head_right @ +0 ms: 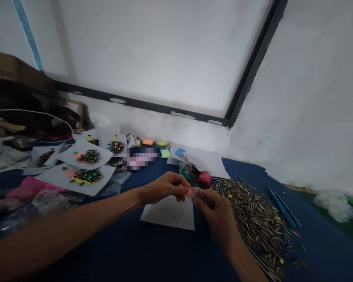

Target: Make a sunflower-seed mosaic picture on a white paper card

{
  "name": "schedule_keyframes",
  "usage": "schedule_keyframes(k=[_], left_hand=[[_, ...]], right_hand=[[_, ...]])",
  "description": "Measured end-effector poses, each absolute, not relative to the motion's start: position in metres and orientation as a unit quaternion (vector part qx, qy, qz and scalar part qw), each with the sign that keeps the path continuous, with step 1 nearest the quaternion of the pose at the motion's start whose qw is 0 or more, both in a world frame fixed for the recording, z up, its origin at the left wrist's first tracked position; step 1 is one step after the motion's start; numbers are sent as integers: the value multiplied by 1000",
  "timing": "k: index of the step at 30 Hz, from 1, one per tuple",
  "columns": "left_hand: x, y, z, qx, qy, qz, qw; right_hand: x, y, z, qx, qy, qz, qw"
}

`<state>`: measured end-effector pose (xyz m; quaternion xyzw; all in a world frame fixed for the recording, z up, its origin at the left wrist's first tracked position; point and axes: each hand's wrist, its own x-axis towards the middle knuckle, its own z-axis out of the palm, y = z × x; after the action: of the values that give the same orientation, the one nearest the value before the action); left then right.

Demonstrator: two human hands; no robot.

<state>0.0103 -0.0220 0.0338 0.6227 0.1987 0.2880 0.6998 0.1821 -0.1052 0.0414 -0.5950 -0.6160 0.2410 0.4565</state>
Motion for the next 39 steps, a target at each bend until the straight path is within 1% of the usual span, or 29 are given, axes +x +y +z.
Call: schedule_keyframes(k=[4,11,17,22,28,33,35,39], left_hand=[[9,-23,35,630,185,271,704],[13,-33,40,671,248,293,634],[10,-28,38,653,195,268,681],[5,-20,34,667,176,195,697],[5,-25,38,701,184,236,647],[6,-31,44,734,196,227,609],[7,-31,45,738,186,206,615],[6,-27,44,703,170,173,669]], right_hand=[[179,-108,42,-596,-637,205,444],[175,-111,42,-602,-666,136,419],[181,-109,42,-620,-657,102,417],[184,-107,37,-611,-656,124,426],[181,-108,37,-595,-665,151,425],[179,-108,40,-590,-665,175,423],[179,-108,40,-594,-666,174,418],[182,-107,38,-612,-663,135,409]])
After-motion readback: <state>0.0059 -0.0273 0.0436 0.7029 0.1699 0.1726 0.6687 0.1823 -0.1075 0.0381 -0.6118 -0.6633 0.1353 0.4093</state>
